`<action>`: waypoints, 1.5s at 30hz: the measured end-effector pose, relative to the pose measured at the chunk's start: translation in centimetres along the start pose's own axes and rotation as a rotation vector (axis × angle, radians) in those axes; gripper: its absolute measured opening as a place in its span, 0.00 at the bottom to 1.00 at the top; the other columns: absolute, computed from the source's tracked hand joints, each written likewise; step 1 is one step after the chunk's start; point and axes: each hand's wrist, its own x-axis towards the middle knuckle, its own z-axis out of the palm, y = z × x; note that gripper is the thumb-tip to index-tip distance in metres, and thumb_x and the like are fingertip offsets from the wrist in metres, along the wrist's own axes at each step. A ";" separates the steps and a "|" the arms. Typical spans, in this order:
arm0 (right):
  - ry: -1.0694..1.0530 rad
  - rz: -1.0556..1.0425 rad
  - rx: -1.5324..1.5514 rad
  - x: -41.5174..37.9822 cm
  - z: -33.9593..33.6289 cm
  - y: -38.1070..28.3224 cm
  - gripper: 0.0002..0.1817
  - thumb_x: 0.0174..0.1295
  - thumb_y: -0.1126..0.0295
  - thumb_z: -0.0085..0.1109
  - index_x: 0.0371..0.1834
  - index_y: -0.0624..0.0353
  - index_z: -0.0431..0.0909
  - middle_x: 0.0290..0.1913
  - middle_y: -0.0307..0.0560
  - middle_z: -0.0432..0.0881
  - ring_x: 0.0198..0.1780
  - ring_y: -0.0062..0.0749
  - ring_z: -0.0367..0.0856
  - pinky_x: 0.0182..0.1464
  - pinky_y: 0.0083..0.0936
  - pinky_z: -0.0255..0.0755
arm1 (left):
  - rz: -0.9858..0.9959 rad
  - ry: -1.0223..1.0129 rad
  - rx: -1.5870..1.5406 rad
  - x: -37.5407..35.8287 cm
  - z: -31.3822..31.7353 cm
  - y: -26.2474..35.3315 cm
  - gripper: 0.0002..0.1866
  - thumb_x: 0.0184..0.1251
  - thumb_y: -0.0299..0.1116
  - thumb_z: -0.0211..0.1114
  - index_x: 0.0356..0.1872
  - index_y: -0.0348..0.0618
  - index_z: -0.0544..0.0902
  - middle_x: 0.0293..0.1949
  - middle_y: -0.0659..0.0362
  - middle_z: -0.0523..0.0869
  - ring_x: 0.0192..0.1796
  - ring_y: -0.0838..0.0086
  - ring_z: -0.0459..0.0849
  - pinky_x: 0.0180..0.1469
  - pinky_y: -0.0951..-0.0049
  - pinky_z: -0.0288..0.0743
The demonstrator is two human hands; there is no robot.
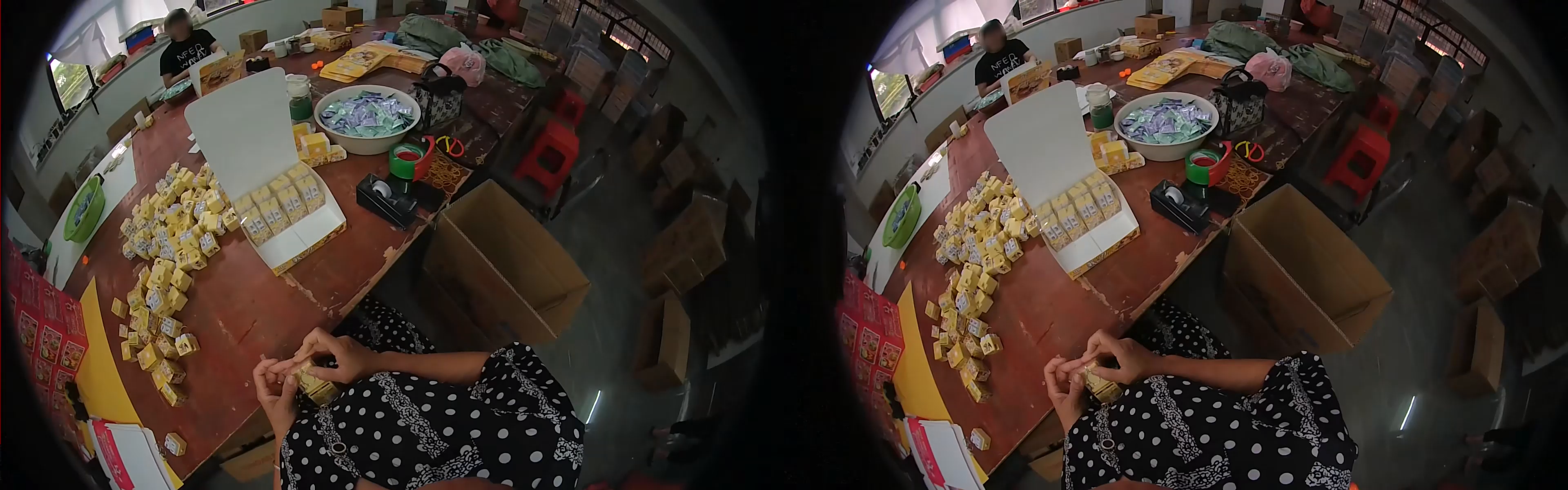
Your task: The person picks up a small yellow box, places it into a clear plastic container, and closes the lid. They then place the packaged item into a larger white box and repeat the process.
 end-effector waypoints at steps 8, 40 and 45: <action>-0.116 0.183 0.257 0.5 -0.5 -0.6 0.10 0.68 0.71 0.69 0.42 0.66 0.80 0.51 0.47 0.85 0.54 0.28 0.84 0.60 0.28 0.78 | 0.019 -0.108 0.137 -0.3 -1.3 1.1 0.10 0.68 0.27 0.74 0.43 0.32 0.86 0.52 0.53 0.86 0.54 0.71 0.84 0.60 0.71 0.75; -0.079 0.017 0.176 0.0 -0.8 -0.7 0.08 0.65 0.79 0.68 0.47 0.65 0.83 0.54 0.50 0.87 0.62 0.35 0.83 0.58 0.29 0.81 | -0.045 -0.086 0.130 -1.5 -0.5 1.5 0.14 0.69 0.25 0.72 0.54 0.40 0.88 0.63 0.56 0.79 0.61 0.72 0.83 0.65 0.70 0.80; -0.165 -0.157 -0.059 0.4 -1.9 -0.2 0.11 0.63 0.79 0.70 0.47 0.65 0.81 0.56 0.52 0.84 0.61 0.36 0.84 0.60 0.29 0.81 | -0.161 -0.161 -0.006 -1.6 -1.2 1.1 0.19 0.69 0.22 0.71 0.60 0.40 0.84 0.70 0.56 0.71 0.65 0.69 0.82 0.68 0.68 0.79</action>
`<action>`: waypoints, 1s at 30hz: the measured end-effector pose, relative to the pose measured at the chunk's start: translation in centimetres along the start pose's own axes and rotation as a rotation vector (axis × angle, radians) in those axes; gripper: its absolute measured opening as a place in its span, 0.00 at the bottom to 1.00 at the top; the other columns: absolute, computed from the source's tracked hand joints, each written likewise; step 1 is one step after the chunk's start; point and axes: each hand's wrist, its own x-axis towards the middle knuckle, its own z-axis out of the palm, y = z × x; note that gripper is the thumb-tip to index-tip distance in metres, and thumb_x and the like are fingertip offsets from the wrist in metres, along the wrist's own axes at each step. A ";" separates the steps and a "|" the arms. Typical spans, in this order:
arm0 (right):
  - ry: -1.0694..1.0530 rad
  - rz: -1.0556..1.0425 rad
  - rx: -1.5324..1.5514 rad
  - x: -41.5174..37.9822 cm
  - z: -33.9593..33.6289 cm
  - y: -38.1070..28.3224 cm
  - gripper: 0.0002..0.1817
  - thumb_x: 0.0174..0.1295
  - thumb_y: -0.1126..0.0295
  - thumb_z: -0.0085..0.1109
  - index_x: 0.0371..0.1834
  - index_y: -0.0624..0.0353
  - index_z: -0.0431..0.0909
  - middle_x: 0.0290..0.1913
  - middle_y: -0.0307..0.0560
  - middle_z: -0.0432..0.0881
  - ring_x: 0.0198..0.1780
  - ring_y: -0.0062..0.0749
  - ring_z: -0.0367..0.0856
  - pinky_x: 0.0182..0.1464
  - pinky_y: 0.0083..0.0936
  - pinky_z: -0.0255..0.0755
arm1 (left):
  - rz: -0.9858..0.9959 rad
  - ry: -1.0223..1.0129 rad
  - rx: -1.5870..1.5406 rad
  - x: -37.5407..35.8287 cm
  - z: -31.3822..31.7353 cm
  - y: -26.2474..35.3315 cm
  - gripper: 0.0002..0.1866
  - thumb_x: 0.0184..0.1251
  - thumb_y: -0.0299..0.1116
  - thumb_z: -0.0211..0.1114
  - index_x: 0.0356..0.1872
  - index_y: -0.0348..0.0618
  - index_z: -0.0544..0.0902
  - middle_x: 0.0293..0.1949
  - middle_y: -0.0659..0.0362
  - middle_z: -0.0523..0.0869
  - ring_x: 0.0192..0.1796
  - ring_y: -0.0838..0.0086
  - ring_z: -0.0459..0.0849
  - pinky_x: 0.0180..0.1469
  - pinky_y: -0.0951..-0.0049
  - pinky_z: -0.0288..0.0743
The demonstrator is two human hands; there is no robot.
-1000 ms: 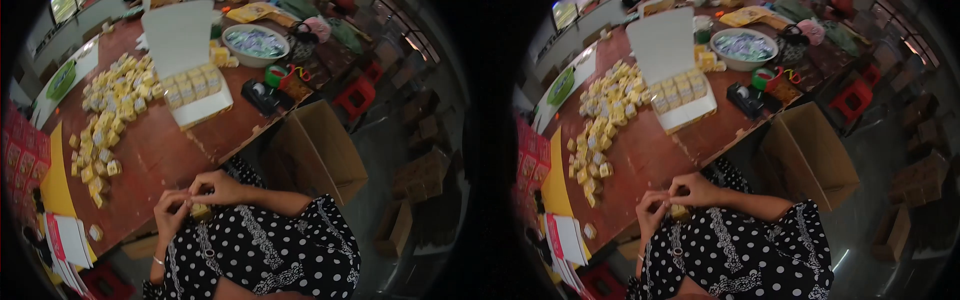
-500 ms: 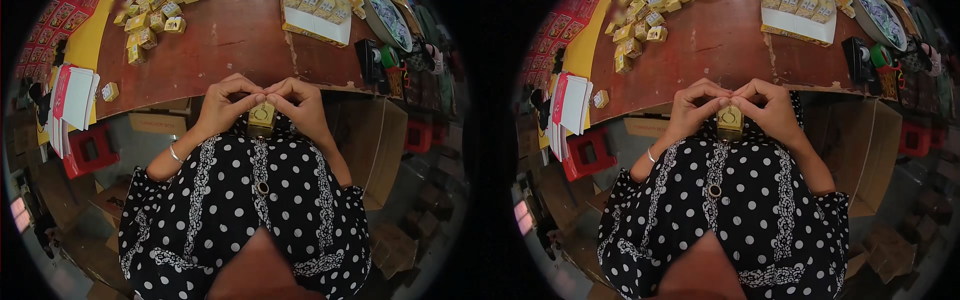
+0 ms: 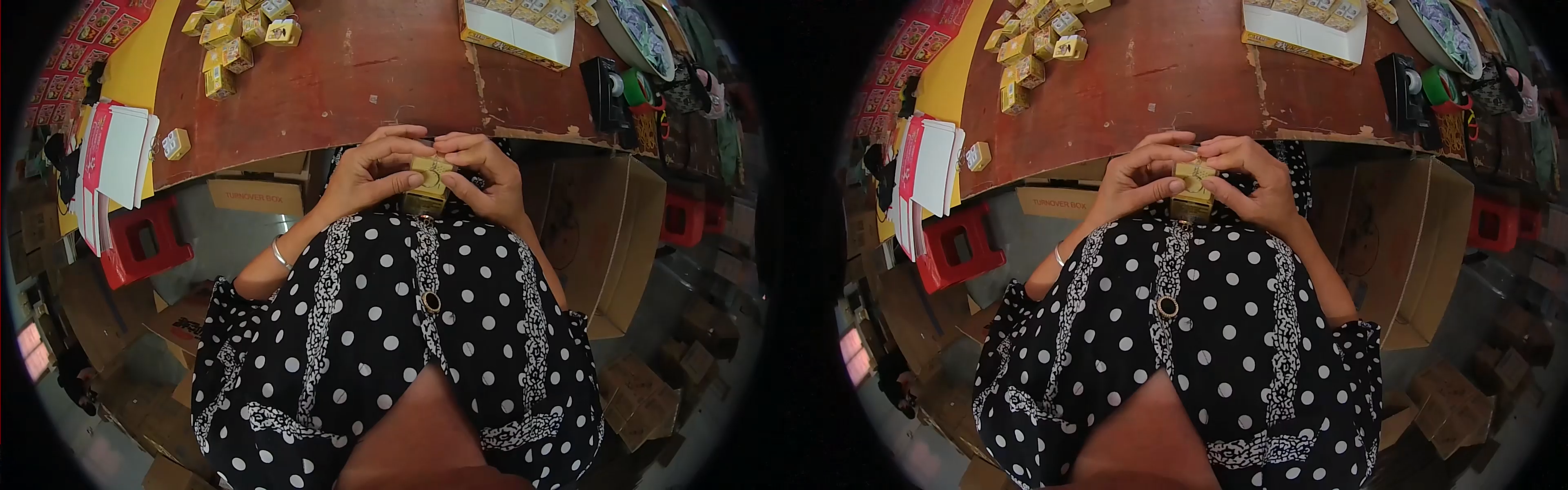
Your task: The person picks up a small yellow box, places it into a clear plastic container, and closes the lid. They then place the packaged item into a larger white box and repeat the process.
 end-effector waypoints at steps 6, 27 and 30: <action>0.005 0.192 0.122 -0.4 0.2 0.0 0.16 0.65 0.80 0.65 0.56 0.66 0.76 0.64 0.55 0.78 0.65 0.42 0.80 0.66 0.35 0.75 | -0.072 0.010 -0.083 0.1 -0.1 0.3 0.18 0.73 0.20 0.65 0.62 0.36 0.81 0.71 0.54 0.73 0.66 0.68 0.82 0.68 0.69 0.77; 0.612 0.891 -0.436 -2.1 -32.5 3.8 0.14 0.67 0.56 0.69 0.38 0.57 0.87 0.36 0.31 0.85 0.37 0.18 0.80 0.38 0.21 0.74 | 0.011 0.039 -0.008 3.2 -1.0 -0.9 0.17 0.74 0.20 0.64 0.62 0.34 0.80 0.70 0.49 0.77 0.65 0.67 0.81 0.65 0.70 0.79; 0.626 0.872 -0.320 -2.6 -32.7 4.6 0.11 0.68 0.59 0.69 0.38 0.55 0.86 0.39 0.31 0.86 0.41 0.17 0.81 0.40 0.21 0.77 | 0.000 0.035 -0.011 3.3 -1.0 -0.6 0.17 0.74 0.20 0.64 0.62 0.34 0.80 0.70 0.49 0.77 0.66 0.67 0.81 0.65 0.70 0.79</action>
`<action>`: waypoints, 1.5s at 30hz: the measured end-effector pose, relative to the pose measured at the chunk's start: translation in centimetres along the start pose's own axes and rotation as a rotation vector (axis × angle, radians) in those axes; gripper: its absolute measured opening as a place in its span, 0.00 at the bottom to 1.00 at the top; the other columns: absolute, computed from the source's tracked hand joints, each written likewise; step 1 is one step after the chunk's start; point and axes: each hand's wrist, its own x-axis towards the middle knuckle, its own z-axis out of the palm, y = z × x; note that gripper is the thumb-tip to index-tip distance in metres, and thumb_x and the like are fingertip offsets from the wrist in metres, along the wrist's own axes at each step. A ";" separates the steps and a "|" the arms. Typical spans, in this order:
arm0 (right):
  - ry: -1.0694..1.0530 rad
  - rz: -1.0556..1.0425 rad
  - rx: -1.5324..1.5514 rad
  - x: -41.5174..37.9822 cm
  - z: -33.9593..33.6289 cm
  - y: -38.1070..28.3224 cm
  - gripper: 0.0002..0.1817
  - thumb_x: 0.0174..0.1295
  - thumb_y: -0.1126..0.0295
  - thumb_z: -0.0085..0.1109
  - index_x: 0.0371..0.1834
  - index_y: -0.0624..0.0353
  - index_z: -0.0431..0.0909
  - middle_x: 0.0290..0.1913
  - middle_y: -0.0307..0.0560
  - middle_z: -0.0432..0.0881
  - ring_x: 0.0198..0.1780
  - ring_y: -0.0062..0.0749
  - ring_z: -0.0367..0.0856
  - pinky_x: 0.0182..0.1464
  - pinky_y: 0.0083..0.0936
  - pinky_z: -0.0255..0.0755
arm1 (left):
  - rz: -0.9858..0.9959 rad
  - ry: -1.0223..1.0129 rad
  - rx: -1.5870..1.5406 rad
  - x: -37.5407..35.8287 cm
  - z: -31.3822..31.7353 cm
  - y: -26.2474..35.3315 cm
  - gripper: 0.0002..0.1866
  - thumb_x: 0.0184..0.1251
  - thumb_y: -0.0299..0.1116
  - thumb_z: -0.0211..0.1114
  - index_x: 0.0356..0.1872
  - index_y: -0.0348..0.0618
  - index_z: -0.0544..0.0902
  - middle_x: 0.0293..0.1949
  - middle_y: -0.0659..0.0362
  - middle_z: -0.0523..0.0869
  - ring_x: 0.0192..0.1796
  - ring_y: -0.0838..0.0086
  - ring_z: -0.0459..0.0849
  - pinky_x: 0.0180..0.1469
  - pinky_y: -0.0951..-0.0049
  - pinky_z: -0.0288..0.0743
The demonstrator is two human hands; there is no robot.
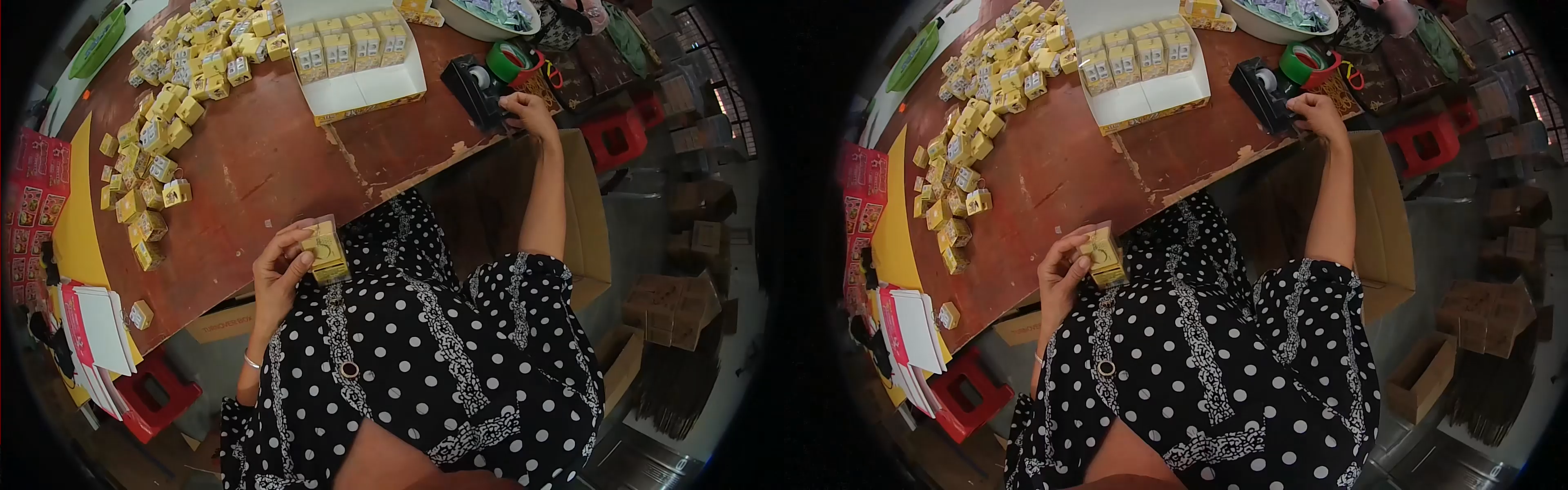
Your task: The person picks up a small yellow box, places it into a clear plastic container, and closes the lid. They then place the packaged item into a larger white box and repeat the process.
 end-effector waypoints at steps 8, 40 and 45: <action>0.071 -0.020 0.393 -1.7 0.6 1.8 0.08 0.71 0.65 0.67 0.36 0.57 0.83 0.58 0.40 0.84 0.49 0.23 0.83 0.53 0.28 0.84 | -0.001 -0.016 -0.008 -0.1 0.4 0.1 0.16 0.75 0.21 0.64 0.61 0.34 0.80 0.70 0.49 0.77 0.66 0.66 0.81 0.64 0.69 0.79; -0.366 -0.468 0.664 -22.2 21.8 -11.0 0.08 0.76 0.73 0.58 0.51 0.65 0.80 0.34 0.42 0.85 0.32 0.19 0.82 0.36 0.17 0.79 | 0.607 0.113 0.668 3.9 4.5 4.1 0.16 0.67 0.20 0.70 0.55 0.42 0.86 0.65 0.46 0.77 0.60 0.60 0.84 0.57 0.66 0.82; -0.322 -0.465 0.624 -22.3 22.8 -11.6 0.08 0.75 0.75 0.59 0.52 0.66 0.82 0.35 0.42 0.86 0.32 0.18 0.83 0.38 0.15 0.80 | 0.674 0.155 0.735 3.9 4.2 3.3 0.15 0.65 0.19 0.71 0.52 0.42 0.87 0.65 0.44 0.77 0.58 0.57 0.88 0.54 0.63 0.85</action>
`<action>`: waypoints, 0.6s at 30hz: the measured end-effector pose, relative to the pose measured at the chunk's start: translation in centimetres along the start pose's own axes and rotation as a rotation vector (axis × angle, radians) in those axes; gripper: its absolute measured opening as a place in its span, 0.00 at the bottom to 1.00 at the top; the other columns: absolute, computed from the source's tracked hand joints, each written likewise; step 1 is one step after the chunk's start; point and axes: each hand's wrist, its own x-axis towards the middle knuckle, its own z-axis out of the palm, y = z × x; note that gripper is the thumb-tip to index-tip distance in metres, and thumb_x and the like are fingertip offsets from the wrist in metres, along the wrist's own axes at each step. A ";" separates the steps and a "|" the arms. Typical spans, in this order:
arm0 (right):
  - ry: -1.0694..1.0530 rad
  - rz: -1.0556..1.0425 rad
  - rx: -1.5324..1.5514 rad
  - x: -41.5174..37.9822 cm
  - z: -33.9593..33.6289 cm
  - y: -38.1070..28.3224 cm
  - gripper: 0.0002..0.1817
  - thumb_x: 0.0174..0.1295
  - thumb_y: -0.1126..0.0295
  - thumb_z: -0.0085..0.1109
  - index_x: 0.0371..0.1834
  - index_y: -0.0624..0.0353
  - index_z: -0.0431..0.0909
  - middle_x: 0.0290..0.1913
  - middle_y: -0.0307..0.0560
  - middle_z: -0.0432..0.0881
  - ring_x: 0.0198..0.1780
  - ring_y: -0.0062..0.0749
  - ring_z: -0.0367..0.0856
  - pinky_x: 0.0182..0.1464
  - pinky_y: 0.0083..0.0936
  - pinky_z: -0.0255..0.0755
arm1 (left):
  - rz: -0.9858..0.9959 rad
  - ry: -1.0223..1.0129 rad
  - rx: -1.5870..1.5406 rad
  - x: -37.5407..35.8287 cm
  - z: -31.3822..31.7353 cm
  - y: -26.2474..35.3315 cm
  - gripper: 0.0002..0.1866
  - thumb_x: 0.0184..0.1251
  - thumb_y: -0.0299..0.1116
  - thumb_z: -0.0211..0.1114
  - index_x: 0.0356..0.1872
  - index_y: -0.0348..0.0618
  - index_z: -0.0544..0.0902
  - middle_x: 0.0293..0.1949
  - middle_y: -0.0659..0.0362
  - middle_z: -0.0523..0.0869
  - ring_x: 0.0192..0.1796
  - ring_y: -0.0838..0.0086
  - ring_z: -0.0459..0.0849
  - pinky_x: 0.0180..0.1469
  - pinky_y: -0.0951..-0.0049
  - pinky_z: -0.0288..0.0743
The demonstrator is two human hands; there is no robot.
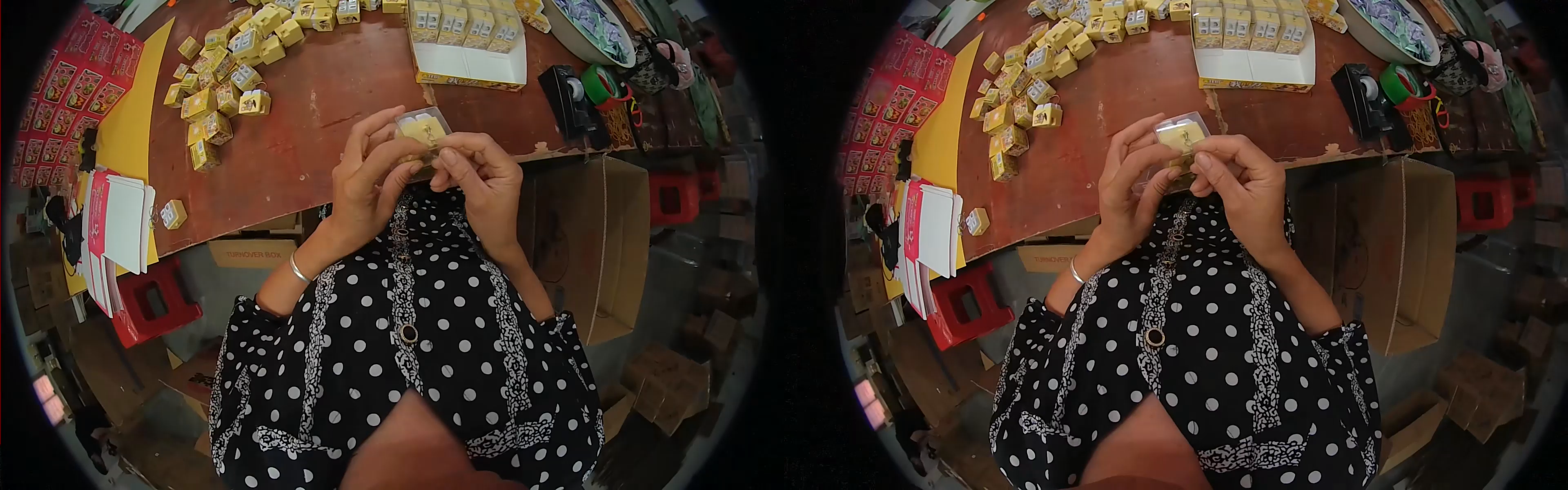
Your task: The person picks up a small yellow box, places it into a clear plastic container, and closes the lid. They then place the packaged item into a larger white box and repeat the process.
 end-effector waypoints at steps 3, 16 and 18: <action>0.000 0.010 -0.011 0.1 0.1 0.2 0.08 0.74 0.76 0.59 0.52 0.66 0.82 0.36 0.43 0.87 0.33 0.19 0.84 0.38 0.16 0.80 | 0.026 0.036 0.019 -0.1 0.4 0.0 0.14 0.63 0.19 0.72 0.49 0.42 0.87 0.65 0.44 0.77 0.57 0.55 0.88 0.57 0.61 0.86; 0.086 -0.607 -0.579 2.1 -1.3 1.7 0.16 0.62 0.78 0.71 0.53 0.62 0.81 0.49 0.50 0.84 0.40 0.24 0.81 0.38 0.20 0.79 | -0.162 -0.017 -0.154 -0.3 0.2 0.5 0.15 0.67 0.20 0.70 0.53 0.41 0.85 0.65 0.48 0.75 0.57 0.63 0.86 0.59 0.67 0.85; -0.013 -0.659 -0.638 3.0 -2.2 2.0 0.18 0.60 0.78 0.73 0.54 0.60 0.82 0.54 0.50 0.82 0.46 0.27 0.81 0.41 0.22 0.79 | -0.242 -0.016 -0.313 -0.4 0.4 0.4 0.15 0.68 0.20 0.69 0.55 0.40 0.84 0.65 0.49 0.74 0.58 0.66 0.85 0.60 0.69 0.84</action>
